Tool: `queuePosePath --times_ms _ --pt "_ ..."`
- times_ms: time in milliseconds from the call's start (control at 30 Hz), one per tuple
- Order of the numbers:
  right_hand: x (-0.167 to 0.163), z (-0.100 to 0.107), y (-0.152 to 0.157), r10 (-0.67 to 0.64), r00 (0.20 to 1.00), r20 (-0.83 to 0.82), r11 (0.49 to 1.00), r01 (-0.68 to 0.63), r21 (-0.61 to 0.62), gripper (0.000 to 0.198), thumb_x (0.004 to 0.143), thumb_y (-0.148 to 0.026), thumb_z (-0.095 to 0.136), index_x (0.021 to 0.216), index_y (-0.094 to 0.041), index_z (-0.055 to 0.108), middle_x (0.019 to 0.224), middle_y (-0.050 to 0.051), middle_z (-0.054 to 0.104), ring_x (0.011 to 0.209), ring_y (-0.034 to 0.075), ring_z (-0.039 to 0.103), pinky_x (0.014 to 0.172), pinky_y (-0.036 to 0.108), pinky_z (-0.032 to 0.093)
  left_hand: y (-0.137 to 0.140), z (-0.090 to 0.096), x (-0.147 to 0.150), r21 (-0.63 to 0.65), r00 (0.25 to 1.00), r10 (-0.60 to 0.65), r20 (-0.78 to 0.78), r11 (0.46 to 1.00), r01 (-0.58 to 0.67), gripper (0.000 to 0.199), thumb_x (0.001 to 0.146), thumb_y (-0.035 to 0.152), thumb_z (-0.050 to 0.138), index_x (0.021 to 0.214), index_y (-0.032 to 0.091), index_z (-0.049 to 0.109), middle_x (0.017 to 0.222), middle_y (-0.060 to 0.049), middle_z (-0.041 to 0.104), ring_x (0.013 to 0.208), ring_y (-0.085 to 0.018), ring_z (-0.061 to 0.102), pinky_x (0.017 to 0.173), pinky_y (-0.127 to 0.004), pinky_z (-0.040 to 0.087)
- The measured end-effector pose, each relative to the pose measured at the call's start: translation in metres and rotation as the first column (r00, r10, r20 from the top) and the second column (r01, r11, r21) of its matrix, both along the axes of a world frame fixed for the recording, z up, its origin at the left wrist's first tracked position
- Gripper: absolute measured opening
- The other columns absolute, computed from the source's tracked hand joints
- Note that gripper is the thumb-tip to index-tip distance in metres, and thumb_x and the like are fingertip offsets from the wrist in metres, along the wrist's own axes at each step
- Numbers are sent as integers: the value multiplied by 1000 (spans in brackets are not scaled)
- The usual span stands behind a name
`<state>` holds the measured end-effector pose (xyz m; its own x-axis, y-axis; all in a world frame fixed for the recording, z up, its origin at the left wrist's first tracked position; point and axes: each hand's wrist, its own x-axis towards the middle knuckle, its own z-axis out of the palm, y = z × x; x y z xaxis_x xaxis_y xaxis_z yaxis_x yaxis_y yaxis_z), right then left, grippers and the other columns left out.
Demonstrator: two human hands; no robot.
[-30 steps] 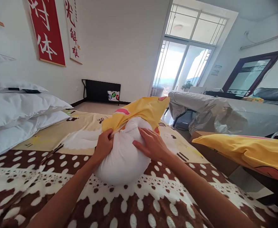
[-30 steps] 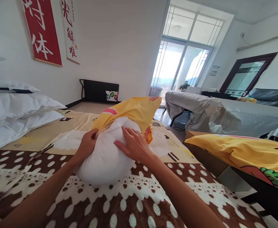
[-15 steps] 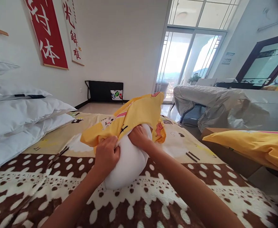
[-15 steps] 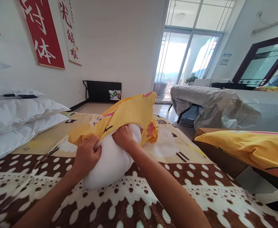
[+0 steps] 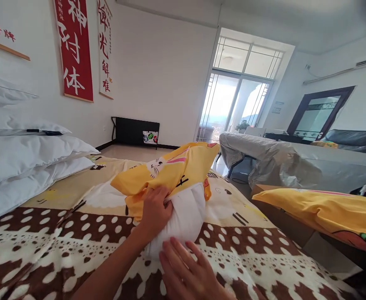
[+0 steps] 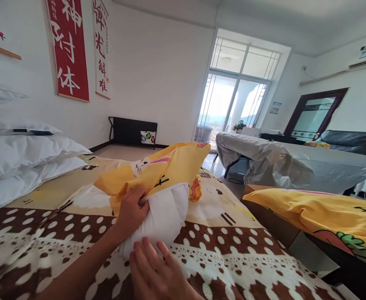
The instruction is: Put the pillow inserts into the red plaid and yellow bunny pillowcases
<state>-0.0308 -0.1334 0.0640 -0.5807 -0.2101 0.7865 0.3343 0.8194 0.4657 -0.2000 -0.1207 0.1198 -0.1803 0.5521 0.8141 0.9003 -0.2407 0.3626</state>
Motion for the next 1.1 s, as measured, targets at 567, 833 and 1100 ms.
queuePosePath --times_ms 567,833,1100 --pt "0 -10 38 -215 971 101 897 237 -372 47 82 -55 52 113 -21 60 110 8 68 101 23 57 99 40 23 -35 -17 27 -87 929 -242 -279 970 226 23 82 5 36 95 16 52 84 -8 60 79 -23 54 73 -37 45" --pt "-13 18 62 -258 887 382 832 405 -378 21 87 -22 49 100 -22 65 101 6 68 103 24 54 90 39 28 -37 -21 42 -48 913 -216 -345 976 213 29 75 3 36 97 17 49 80 -8 56 74 -23 52 68 -38 45" --pt "-9 24 77 -158 973 168 937 202 -286 21 84 -27 51 100 -23 65 93 4 67 94 20 53 94 39 25 -21 -34 17 119 948 -71 -311 987 113 23 84 7 41 103 16 50 86 -7 58 80 -20 53 74 -34 46"
